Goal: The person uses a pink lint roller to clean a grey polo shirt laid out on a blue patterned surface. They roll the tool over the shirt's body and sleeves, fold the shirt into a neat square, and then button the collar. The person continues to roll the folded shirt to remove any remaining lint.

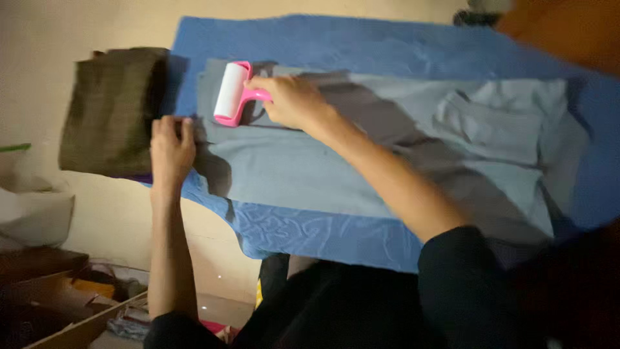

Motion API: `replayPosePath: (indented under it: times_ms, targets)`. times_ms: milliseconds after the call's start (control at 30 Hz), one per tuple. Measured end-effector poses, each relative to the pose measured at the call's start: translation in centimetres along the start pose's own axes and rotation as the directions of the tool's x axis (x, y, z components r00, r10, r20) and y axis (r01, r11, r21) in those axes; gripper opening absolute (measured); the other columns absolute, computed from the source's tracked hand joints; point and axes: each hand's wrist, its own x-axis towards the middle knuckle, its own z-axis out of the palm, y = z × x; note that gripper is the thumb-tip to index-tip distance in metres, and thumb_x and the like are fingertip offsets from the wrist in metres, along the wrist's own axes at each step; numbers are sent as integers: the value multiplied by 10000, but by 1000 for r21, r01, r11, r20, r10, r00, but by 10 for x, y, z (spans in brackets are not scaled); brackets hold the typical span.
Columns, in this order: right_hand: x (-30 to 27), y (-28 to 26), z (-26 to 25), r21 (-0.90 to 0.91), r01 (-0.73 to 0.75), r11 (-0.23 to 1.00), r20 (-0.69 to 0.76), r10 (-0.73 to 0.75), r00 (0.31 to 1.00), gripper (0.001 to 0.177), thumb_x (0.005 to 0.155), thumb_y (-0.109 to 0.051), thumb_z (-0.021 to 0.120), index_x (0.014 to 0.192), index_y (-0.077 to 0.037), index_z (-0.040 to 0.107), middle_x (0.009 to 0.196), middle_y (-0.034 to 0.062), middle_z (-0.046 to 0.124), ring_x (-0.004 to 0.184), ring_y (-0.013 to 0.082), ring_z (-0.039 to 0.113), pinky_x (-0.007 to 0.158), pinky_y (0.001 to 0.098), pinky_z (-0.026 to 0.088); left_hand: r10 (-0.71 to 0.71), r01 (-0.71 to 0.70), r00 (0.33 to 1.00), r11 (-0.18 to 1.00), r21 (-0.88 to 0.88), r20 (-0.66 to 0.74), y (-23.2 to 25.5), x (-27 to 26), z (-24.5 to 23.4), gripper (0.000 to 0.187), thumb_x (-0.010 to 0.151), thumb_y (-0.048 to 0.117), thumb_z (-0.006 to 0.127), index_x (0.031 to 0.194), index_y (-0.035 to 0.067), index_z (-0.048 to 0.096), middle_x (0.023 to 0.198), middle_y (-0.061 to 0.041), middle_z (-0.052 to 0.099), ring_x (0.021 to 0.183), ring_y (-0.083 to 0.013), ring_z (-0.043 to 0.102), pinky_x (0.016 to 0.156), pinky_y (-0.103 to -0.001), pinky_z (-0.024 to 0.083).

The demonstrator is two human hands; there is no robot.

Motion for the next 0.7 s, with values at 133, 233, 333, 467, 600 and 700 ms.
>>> replayPosePath:
  times_ms: [133, 233, 333, 467, 600, 700]
  targets:
    - [-50, -2, -47, -105, -63, 992, -25, 61, 998, 440, 858, -79, 668, 1280, -195, 714, 1038, 175, 757, 911, 401, 710, 753, 514, 549, 116, -110, 992, 985, 136, -42, 54, -8, 6, 313, 1100, 272, 602, 1266, 6, 608, 1302, -230, 585, 1220, -433, 518, 1027, -592, 354]
    - [-90, 0, -90, -32, -68, 997, -6, 68, 998, 440, 898, -120, 684, 1331, -195, 690, 1061, 156, 762, 844, 319, 748, 743, 449, 580, 296, -296, 955, 950, 103, 13, 97, -5, 24, 452, 1092, 287, 600, 1427, -3, 506, 1504, -246, 477, 1405, -438, 401, 1137, -609, 241]
    - [-145, 0, -133, -42, -117, 992, -147, 109, 983, 432, 961, -117, 710, 1389, -155, 671, 1097, 152, 760, 848, 293, 744, 733, 396, 573, 520, -533, 845, 839, 112, 122, 144, 1, 54, 546, 1146, 316, 544, 1567, -1, 399, 1667, -230, 346, 1553, -403, 292, 1236, -599, 158]
    - [-238, -4, -182, -105, -296, 949, -364, 240, 900, 410, 1000, -126, 733, 1400, -95, 652, 1238, 174, 730, 969, 310, 743, 808, 369, 562, 641, -657, 712, 752, -49, 287, 211, -4, 95, 611, 1104, 348, 487, 1597, 16, 344, 1682, -189, 290, 1570, -351, 218, 1244, -581, 114]
    - [-305, -2, -209, -240, -541, 806, -513, 368, 775, 433, 994, -107, 730, 1422, -89, 669, 1238, 212, 717, 1069, 364, 717, 892, 413, 551, 772, -755, 552, 624, -204, 315, 264, -7, 132, 576, 1130, 328, 444, 1612, 36, 320, 1696, -182, 278, 1595, -322, 208, 1283, -550, 102]
    - [-328, -5, -212, -167, -611, 774, -526, 455, 719, 403, 991, -117, 725, 1391, -107, 680, 1217, 228, 704, 1095, 382, 698, 879, 426, 551, 818, -766, 485, 568, -302, 308, 282, -14, 153, 605, 1109, 331, 454, 1618, 30, 321, 1685, -197, 279, 1575, -336, 223, 1278, -547, 123]
